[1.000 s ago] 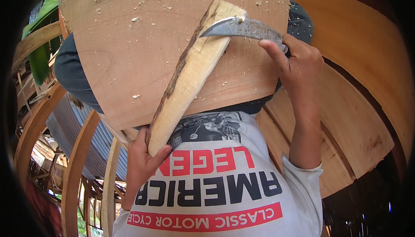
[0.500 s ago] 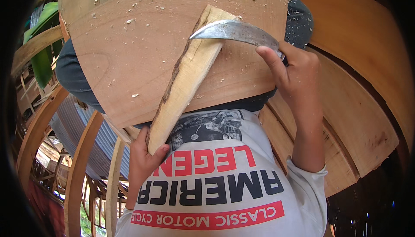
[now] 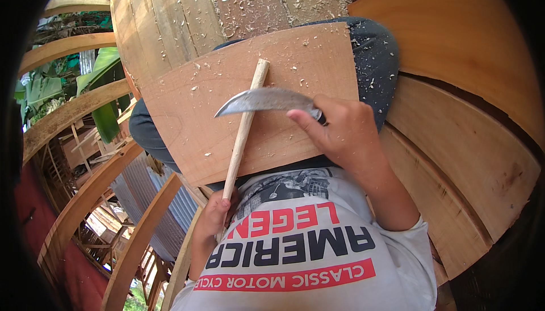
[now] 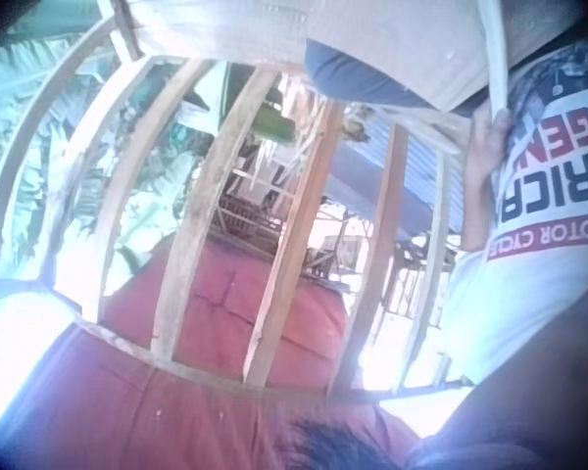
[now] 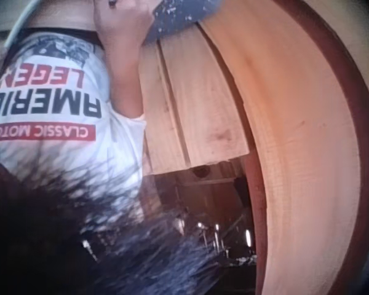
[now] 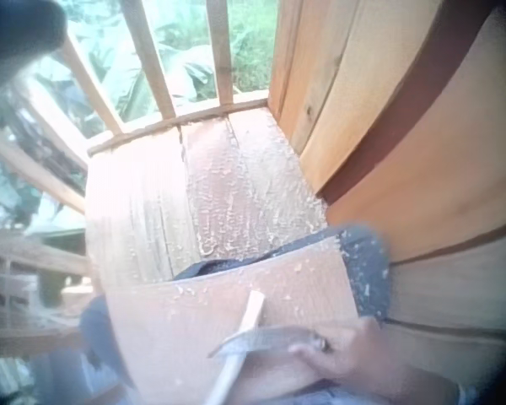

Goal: The person uses a curved knife to shave and smooth a long, thin piece of wood while seated on a wooden floor. They repeatedly rotate the wood and scrape along its length to remove bark and rough surfaces.

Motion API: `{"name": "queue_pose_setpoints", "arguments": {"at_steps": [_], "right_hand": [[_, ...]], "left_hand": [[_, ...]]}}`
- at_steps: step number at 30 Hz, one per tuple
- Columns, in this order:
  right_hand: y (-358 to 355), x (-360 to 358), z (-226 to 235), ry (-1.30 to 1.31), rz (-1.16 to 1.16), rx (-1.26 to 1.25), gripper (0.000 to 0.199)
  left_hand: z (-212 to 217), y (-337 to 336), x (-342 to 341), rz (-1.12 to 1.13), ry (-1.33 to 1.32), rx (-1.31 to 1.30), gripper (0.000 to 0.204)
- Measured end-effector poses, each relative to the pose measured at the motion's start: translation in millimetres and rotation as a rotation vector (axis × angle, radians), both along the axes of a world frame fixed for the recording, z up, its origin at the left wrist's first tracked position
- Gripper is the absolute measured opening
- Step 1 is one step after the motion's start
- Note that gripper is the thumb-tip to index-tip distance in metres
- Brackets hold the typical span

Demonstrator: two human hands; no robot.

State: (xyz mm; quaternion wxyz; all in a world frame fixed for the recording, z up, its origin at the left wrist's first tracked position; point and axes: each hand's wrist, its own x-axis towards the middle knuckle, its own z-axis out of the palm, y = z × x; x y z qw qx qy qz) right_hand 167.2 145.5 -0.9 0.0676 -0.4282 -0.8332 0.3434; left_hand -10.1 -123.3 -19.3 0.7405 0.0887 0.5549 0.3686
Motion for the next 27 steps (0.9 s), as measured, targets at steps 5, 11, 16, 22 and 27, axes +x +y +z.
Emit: {"name": "queue_pose_setpoints", "arguments": {"at_steps": [5,11,16,22,27], "right_hand": [[10,-12,-9,-0.106,0.035,0.206,0.056],[28,-8,-12,-0.122,-0.068,0.275,0.06],[90,29,-8,-0.106,-0.448,0.197,0.06],[20,-15,-4,0.132,0.12,-0.042,0.044],[-28,-44,-9,0.417,0.247,-0.221,0.02]], "left_hand": [[-1,3,10,0.011,0.057,0.025,0.056],[4,15,19,0.024,0.091,0.004,0.066],[-2,-16,10,0.03,-0.032,-0.202,0.085],[-18,-29,4,0.005,-0.215,-0.084,0.077],[3,-24,-4,0.249,-0.482,-0.14,0.058]]}}
